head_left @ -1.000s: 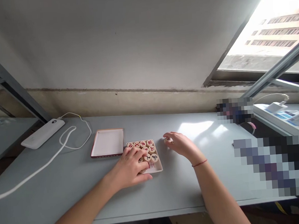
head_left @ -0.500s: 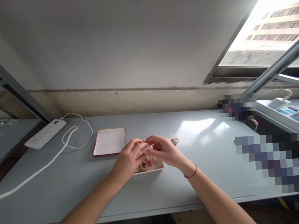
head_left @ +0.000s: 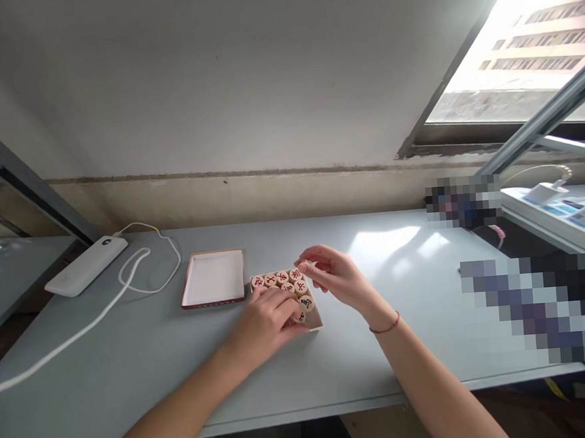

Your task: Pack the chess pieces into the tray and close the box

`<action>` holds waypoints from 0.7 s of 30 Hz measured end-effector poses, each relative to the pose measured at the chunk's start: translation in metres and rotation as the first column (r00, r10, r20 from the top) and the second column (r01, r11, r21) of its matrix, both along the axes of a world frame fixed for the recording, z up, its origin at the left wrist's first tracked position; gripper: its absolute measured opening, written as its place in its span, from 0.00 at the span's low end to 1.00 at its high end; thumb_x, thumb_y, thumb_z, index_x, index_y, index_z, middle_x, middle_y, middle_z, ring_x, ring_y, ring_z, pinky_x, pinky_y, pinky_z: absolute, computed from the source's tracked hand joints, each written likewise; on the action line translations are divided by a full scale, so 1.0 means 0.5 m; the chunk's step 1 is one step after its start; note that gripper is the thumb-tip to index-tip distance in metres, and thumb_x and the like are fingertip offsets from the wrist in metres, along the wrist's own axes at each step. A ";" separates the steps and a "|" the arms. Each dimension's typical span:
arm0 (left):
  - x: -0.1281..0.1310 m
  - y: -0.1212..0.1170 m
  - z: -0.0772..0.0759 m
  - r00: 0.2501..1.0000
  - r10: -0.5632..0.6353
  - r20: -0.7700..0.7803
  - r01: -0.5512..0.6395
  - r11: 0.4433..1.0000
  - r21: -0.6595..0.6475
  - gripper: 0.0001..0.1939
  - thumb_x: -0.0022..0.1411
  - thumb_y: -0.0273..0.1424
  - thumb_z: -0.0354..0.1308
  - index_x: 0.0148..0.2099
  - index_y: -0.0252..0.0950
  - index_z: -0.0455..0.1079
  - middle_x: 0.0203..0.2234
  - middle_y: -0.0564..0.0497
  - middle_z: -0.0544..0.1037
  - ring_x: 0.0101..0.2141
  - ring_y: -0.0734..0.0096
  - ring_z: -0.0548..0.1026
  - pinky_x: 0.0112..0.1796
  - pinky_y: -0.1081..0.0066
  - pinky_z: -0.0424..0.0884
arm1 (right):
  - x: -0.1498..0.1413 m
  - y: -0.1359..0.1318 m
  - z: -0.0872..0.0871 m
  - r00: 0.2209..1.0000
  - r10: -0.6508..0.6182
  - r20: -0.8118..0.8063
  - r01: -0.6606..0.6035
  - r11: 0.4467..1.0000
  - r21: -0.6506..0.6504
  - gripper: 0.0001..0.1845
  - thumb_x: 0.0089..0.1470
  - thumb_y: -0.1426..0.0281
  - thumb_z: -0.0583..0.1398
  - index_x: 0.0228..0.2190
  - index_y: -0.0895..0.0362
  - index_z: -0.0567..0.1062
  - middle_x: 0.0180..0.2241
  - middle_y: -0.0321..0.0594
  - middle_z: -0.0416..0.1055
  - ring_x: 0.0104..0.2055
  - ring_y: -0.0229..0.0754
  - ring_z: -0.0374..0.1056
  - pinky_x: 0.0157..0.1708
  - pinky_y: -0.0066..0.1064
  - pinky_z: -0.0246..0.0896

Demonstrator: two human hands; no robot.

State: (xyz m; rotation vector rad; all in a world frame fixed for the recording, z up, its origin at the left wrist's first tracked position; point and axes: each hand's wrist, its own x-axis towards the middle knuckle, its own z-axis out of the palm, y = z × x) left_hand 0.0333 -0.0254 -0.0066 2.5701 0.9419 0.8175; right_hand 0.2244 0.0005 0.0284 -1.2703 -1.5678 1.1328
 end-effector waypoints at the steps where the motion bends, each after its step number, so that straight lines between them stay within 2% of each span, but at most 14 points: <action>1: 0.001 0.000 -0.001 1.000 0.006 -0.027 -0.006 1.000 -0.004 0.10 0.57 0.35 0.63 0.30 0.36 0.65 0.33 0.54 0.76 0.37 0.69 0.72 0.42 0.66 0.62 | -0.001 0.000 -0.002 1.000 0.013 0.006 -0.013 1.000 0.006 0.18 0.50 0.55 0.61 0.34 0.57 0.70 0.34 0.41 0.71 0.22 0.29 0.59 0.17 0.23 0.57; 4: -0.002 0.002 -0.003 0.996 0.008 -0.092 -0.010 1.000 -0.024 0.13 0.56 0.39 0.63 0.29 0.36 0.66 0.31 0.55 0.78 0.38 0.68 0.71 0.41 0.65 0.59 | 0.001 -0.003 -0.007 0.995 0.092 0.049 -0.092 0.996 -0.008 0.17 0.51 0.56 0.60 0.36 0.57 0.70 0.36 0.41 0.71 0.23 0.30 0.61 0.19 0.24 0.61; 7: -0.012 0.008 -0.003 0.992 -0.006 -0.128 0.008 1.000 0.013 0.16 0.54 0.44 0.62 0.28 0.36 0.69 0.35 0.53 0.78 0.40 0.65 0.69 0.42 0.64 0.58 | 0.013 -0.008 -0.001 0.965 0.229 0.128 -0.222 0.973 -0.067 0.15 0.53 0.58 0.59 0.36 0.56 0.71 0.35 0.40 0.71 0.29 0.34 0.66 0.24 0.26 0.66; 10: -0.020 0.010 -0.001 0.981 -0.023 -0.191 0.039 0.996 0.078 0.17 0.53 0.47 0.62 0.38 0.40 0.73 0.41 0.50 0.75 0.42 0.63 0.68 0.43 0.63 0.60 | 0.026 -0.015 0.015 0.915 0.322 0.243 -0.308 0.947 -0.093 0.11 0.53 0.61 0.59 0.36 0.54 0.72 0.36 0.39 0.71 0.35 0.37 0.69 0.29 0.27 0.68; 12: -0.023 0.008 0.000 0.967 -0.044 -0.251 0.074 0.991 0.111 0.20 0.53 0.48 0.61 0.45 0.44 0.72 0.45 0.49 0.73 0.43 0.61 0.67 0.44 0.61 0.61 | 0.033 -0.020 0.024 0.881 0.360 0.307 -0.352 0.932 -0.085 0.09 0.52 0.65 0.59 0.37 0.53 0.73 0.38 0.39 0.70 0.37 0.37 0.69 0.31 0.26 0.68; 14: -0.023 0.005 -0.001 0.954 -0.051 -0.295 0.092 0.988 0.128 0.19 0.54 0.47 0.61 0.46 0.45 0.72 0.47 0.49 0.72 0.45 0.59 0.66 0.45 0.59 0.61 | 0.038 -0.024 0.032 0.847 0.395 0.354 -0.397 0.915 -0.072 0.10 0.51 0.69 0.58 0.38 0.52 0.74 0.41 0.39 0.69 0.39 0.37 0.69 0.32 0.26 0.68; 17: -0.023 0.003 -0.001 0.950 -0.045 -0.308 0.089 0.987 0.130 0.17 0.54 0.45 0.62 0.43 0.43 0.72 0.48 0.48 0.71 0.46 0.58 0.66 0.45 0.57 0.61 | 0.040 -0.031 0.038 0.790 0.430 0.437 -0.437 0.895 -0.091 0.13 0.50 0.71 0.58 0.40 0.52 0.74 0.40 0.39 0.70 0.36 0.36 0.69 0.33 0.26 0.68; 21: -0.026 0.007 0.003 0.958 -0.034 -0.284 0.068 0.992 0.110 0.21 0.52 0.46 0.63 0.42 0.39 0.70 0.46 0.46 0.71 0.45 0.58 0.66 0.43 0.59 0.62 | 0.031 -0.039 0.039 0.743 0.458 0.488 -0.437 0.884 -0.165 0.10 0.49 0.67 0.60 0.37 0.54 0.71 0.29 0.34 0.71 0.28 0.34 0.66 0.28 0.26 0.63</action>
